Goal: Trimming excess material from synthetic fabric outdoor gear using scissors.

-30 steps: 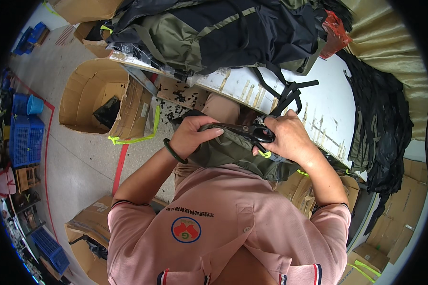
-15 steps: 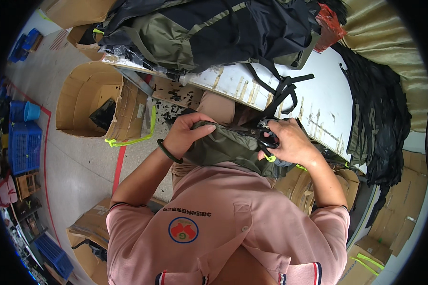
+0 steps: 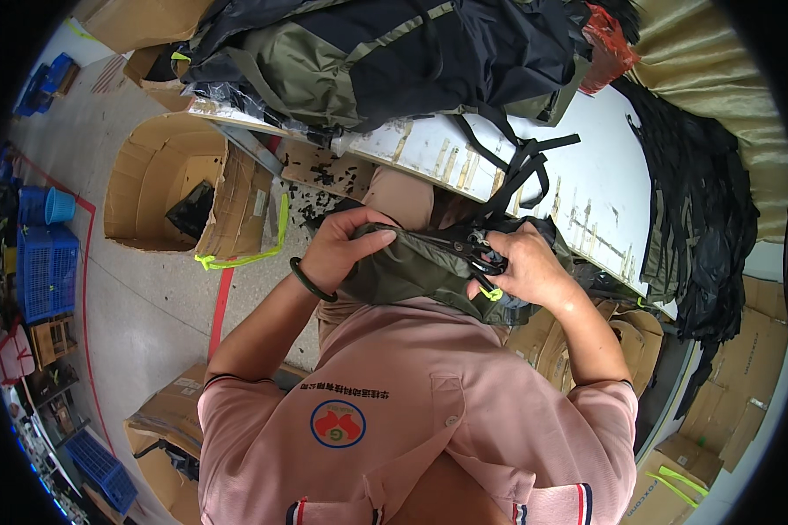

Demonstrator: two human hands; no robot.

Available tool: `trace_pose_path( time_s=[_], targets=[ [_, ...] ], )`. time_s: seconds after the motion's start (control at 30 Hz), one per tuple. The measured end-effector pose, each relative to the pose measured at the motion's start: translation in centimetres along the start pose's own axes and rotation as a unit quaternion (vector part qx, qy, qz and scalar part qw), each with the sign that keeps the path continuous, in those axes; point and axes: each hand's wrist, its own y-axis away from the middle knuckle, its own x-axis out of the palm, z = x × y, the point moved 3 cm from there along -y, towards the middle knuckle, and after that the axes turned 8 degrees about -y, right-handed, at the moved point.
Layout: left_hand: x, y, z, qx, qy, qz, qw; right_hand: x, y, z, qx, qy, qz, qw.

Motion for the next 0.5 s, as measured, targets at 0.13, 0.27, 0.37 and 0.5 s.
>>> trace_pose_path(
  time_s=[0.13, 0.27, 0.37, 0.5],
  targets=[
    [0.0, 0.07, 0.11, -0.014, 0.019, -0.003, 1.0, -0.19, 0.01, 0.47, 0.003, -0.002, -0.009, 1.0],
    [-0.04, 0.09, 0.23, -0.013, 0.017, -0.003, 1.0, -0.11, -0.16, 0.69, 0.009, -0.016, -0.002, 1.0],
    [-0.03, 0.07, 0.23, -0.014, 0.018, 0.0, 1.0, 0.06, -0.29, 0.57, -0.006, -0.01, -0.005, 1.0],
    [-0.16, 0.11, 0.21, -0.009, 0.009, -0.002, 1.0, 0.05, -0.4, 0.49, 0.006, -0.002, 0.005, 1.0]
  ],
)
